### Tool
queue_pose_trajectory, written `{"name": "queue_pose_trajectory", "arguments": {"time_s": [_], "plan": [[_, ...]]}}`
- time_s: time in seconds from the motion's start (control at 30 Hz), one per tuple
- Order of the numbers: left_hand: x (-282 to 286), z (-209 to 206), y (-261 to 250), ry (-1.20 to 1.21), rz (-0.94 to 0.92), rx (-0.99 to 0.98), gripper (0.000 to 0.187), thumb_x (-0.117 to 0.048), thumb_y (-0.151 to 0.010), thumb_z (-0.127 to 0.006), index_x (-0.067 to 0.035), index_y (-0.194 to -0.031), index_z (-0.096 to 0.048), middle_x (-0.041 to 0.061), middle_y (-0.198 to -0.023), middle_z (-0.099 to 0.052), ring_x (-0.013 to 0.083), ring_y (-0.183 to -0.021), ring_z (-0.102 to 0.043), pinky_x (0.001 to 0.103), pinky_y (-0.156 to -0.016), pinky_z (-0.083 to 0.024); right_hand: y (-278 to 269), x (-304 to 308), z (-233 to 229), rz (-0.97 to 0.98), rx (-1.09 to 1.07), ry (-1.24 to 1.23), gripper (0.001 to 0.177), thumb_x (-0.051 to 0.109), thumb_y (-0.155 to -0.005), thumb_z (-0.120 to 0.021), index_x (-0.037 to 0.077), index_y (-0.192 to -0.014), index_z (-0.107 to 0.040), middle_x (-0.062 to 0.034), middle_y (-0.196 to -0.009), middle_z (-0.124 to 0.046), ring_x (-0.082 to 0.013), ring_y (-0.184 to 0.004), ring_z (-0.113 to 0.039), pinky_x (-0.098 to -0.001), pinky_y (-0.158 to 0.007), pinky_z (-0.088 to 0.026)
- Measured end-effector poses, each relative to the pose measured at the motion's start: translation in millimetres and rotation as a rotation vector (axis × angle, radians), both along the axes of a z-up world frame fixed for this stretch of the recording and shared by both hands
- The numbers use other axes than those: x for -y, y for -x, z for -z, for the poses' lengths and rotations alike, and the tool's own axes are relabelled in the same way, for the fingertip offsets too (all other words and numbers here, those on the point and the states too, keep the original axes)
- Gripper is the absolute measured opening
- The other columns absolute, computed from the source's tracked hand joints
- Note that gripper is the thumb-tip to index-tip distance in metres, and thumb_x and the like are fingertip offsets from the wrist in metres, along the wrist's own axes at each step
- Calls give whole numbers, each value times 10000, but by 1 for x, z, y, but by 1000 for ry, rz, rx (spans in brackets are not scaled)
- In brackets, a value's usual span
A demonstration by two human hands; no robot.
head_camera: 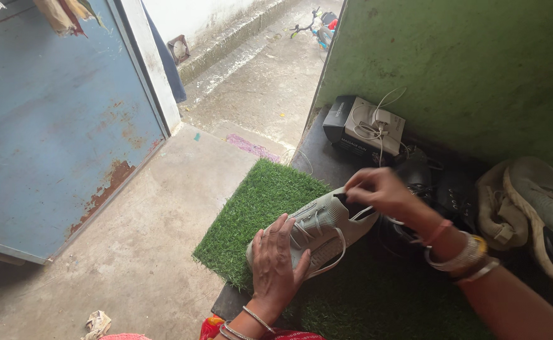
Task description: The person unlaces a light-colored sneaker, then removes the laces from a pair of brown boots. The person then relaces the sneaker and begins relacing one of the brown boots, threading the laces through the eyelets and tying them.
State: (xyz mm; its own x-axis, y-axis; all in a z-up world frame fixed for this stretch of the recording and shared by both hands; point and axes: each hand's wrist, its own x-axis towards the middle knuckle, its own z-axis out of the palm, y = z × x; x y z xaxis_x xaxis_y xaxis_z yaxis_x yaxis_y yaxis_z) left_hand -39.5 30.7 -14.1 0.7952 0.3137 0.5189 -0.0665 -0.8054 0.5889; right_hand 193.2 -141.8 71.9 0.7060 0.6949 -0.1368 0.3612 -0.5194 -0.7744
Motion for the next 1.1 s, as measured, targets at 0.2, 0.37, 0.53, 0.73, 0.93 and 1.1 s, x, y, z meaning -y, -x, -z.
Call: {"name": "queue_pose_trajectory", "arguments": {"time_s": [0.2, 0.37, 0.53, 0.73, 0.93, 1.1], "plan": [[-9, -9, -15, 85, 62, -15, 601, -294, -880, -743, -23, -1354, -492, 181, -1370, -573, 342, -1270, -563, 523, -1120, -353, -9, -19, 53, -101, -599, 132, 293, 79, -911, -737, -41, -1178, -760, -100, -965, -739, -158, -741, -567, -326, -660, -448], [-18, -16, -29, 216, 133, 9, 387, -240, -908, -705, -49, -1236, -633, 143, -1256, -675, 319, -1184, -622, 462, -1046, -427, -20, -25, 80, -98, -913, -18, 281, 57, -881, -713, -54, -1139, -708, -113, -1059, -776, -178, -928, -729, -332, -876, -595], [-17, -17, -36, 249, 117, -16, 297, -239, -893, -714, -80, -1144, -703, 101, -1192, -712, 293, -1143, -631, 444, -1012, -424, -19, -24, 97, -36, -1007, -54, 294, 88, -890, -704, -67, -1140, -698, -148, -1065, -758, -204, -930, -732, -374, -874, -605], [-22, -14, -38, 308, 125, -55, 308, -277, -894, -714, -70, -1122, -709, 88, -1177, -717, 271, -1127, -638, 419, -998, -422, -17, -32, 110, 60, -965, -99, 285, 39, -874, -702, -74, -1135, -698, -177, -1075, -746, -229, -919, -730, -376, -821, -609], [-20, -9, -39, 284, 120, -18, 308, -276, -883, -731, -63, -1104, -715, 77, -1174, -725, 270, -1136, -642, 419, -998, -425, -11, -39, 109, 91, -871, -64, 294, 77, -884, -705, -74, -1136, -701, -171, -1070, -745, -223, -903, -728, -371, -783, -621], [-19, -5, -38, 289, 104, 0, 293, -273, -855, -777, -72, -1060, -720, 67, -1175, -732, 266, -1126, -649, 419, -1001, -444, -10, -35, 114, 54, -885, -129, 288, 64, -881, -712, -65, -1137, -693, -178, -1064, -742, -231, -915, -728, -374, -788, -621]]}}
